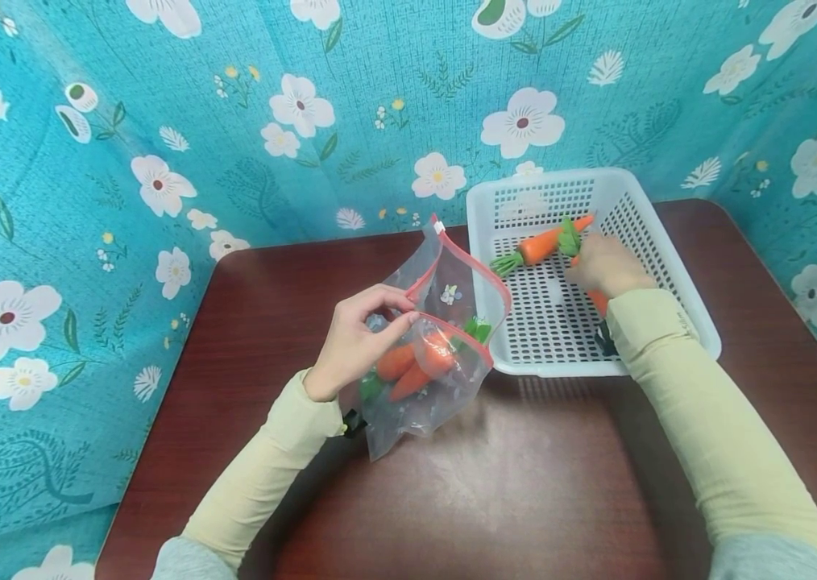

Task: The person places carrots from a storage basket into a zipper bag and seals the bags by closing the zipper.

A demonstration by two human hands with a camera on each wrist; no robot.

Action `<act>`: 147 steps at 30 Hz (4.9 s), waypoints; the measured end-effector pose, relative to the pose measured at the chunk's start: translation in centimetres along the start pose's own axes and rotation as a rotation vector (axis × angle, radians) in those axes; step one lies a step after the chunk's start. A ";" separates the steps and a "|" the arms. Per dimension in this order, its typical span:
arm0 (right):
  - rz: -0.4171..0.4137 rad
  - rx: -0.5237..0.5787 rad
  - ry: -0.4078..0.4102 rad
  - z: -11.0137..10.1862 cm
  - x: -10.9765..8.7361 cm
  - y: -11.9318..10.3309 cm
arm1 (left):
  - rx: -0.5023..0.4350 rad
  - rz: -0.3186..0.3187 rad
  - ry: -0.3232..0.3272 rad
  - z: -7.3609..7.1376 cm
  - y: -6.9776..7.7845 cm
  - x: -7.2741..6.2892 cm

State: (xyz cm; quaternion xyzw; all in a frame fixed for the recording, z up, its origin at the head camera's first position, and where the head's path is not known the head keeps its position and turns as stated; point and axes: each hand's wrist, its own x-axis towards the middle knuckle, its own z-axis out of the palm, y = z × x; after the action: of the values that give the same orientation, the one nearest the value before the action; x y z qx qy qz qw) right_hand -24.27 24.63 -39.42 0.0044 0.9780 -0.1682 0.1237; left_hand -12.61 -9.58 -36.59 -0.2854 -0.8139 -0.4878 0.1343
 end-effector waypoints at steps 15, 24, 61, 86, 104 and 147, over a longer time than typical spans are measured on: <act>-0.069 0.112 0.034 -1.6 -1.1 -2.0 | 0.001 0.007 -0.001 -0.1 0.0 -0.2; -0.086 0.230 0.058 -2.5 -2.0 -3.1 | 0.003 0.021 0.002 -0.1 -0.1 -0.2; -0.094 0.484 0.329 -3.9 -3.7 -4.5 | -0.015 -0.014 0.013 -0.2 -0.1 -0.2; -0.068 0.642 0.384 -5.2 -5.1 -5.3 | -0.030 -0.039 0.008 -0.4 0.0 -0.3; -0.145 0.744 0.439 -5.5 -6.2 -6.6 | -0.036 -0.017 0.010 -0.4 -0.2 -0.3; -0.332 0.773 0.382 -5.1 -8.0 -9.2 | -0.046 -0.009 0.007 -0.6 -0.1 -0.1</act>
State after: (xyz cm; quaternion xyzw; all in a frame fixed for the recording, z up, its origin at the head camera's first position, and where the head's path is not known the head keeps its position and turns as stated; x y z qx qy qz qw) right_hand -18.26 17.92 -29.78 -0.0754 0.8362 -0.5344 -0.0979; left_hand -12.62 -10.15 -36.40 -0.2831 -0.8032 -0.5082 0.1286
